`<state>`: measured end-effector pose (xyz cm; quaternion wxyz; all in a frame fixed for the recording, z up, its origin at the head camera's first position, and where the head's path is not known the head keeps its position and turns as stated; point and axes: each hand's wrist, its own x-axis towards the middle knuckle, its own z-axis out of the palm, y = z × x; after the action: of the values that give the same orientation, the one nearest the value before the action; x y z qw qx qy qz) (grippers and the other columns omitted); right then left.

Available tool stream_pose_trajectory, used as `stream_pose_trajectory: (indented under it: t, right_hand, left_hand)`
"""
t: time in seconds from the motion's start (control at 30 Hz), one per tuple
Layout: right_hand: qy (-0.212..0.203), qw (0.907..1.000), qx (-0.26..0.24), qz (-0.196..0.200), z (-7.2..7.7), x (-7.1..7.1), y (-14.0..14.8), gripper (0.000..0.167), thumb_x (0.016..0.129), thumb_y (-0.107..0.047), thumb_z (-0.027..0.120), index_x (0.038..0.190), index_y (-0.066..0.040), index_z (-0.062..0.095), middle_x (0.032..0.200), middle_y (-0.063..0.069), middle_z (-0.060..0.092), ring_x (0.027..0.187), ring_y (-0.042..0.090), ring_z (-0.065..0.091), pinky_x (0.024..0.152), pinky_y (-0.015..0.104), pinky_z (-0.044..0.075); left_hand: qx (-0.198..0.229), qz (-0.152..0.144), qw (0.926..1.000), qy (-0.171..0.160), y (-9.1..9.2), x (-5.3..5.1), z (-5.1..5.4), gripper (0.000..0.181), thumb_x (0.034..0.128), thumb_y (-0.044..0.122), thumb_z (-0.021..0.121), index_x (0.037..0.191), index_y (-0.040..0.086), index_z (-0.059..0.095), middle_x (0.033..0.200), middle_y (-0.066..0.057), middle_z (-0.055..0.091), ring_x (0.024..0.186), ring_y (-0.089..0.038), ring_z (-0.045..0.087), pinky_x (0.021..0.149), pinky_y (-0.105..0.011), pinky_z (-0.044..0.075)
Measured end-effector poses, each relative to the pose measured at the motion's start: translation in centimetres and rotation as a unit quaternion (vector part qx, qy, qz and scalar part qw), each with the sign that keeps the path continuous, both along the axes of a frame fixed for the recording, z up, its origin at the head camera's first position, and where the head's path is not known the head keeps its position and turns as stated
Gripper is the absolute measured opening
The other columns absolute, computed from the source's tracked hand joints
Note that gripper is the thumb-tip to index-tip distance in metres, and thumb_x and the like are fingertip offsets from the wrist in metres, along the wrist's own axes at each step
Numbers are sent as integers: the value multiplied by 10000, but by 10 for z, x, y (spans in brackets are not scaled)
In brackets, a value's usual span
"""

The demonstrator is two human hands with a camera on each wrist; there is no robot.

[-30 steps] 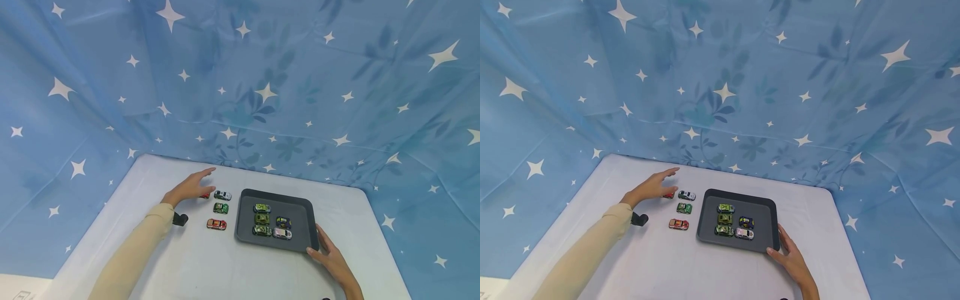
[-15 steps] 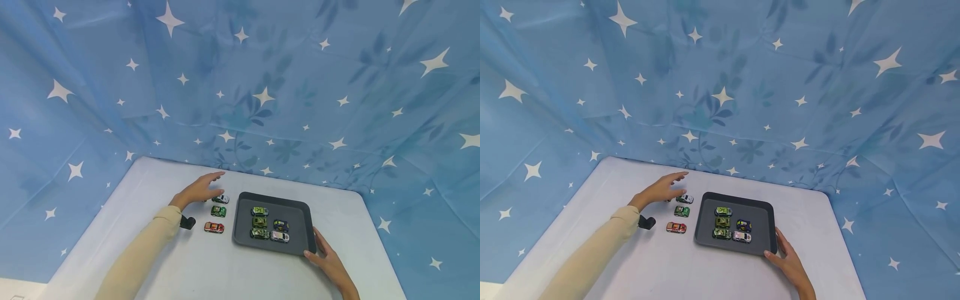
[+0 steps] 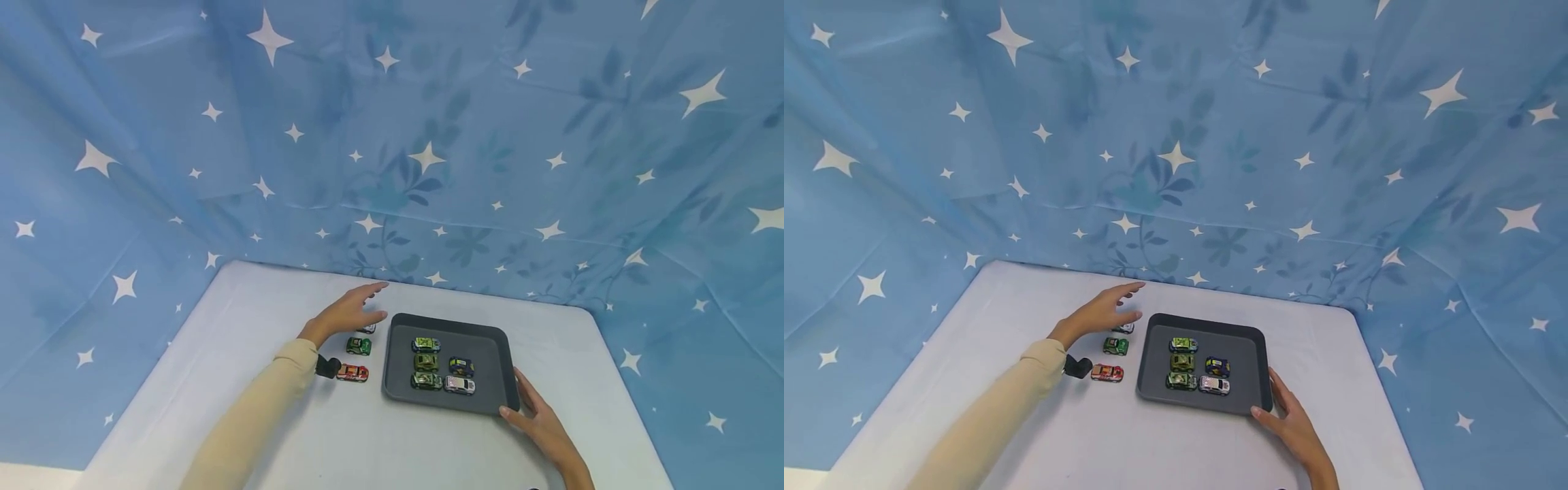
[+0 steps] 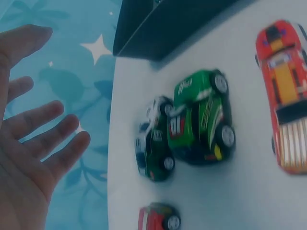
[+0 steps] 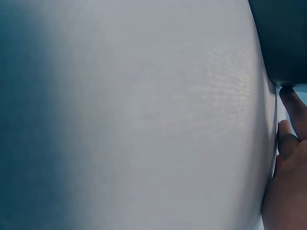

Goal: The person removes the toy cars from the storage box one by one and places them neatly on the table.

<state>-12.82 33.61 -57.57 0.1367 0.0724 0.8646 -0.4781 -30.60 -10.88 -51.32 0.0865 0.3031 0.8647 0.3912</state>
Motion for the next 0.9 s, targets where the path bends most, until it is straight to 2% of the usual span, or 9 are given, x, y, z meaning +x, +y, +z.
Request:
stream_pose_trajectory:
  t: [0.23,0.47,0.73,0.9]
  right_hand:
    - [-16,10000,54,16,4,-5,1,1017,985,-419,766,1745,-178,134,1745,275,130,1569,543,160,1192,758,197]
    - [-75,9999,76,-84,6,-6,-2,1033,980,-459,764,1745,-175,132,1743,280,126,1569,542,154,1190,758,196]
    - [-226,9991,283,-231,1,-2,-5,1062,957,-531,772,1736,-140,164,1713,310,187,1551,550,191,1161,792,210]
    - [-167,9990,367,-200,1,-3,-3,1061,965,-550,756,1737,-141,155,1710,311,194,1545,551,205,1145,810,225]
  left_hand:
    - [56,-34,10000,-8,12,3,5,709,1076,329,659,1672,76,371,1683,-151,396,1461,-414,476,1177,-576,415]
    - [35,-60,10000,-47,22,4,6,699,1085,358,650,1682,133,367,1664,-149,423,1460,-381,486,1153,-576,442]
    - [103,-140,9996,-223,32,9,-6,679,1097,362,631,1676,117,374,1619,-225,459,1418,-379,534,1119,-576,478]
    - [149,-232,9995,-130,42,7,-8,664,1099,336,634,1667,100,385,1593,-239,484,1392,-380,557,1102,-552,498]
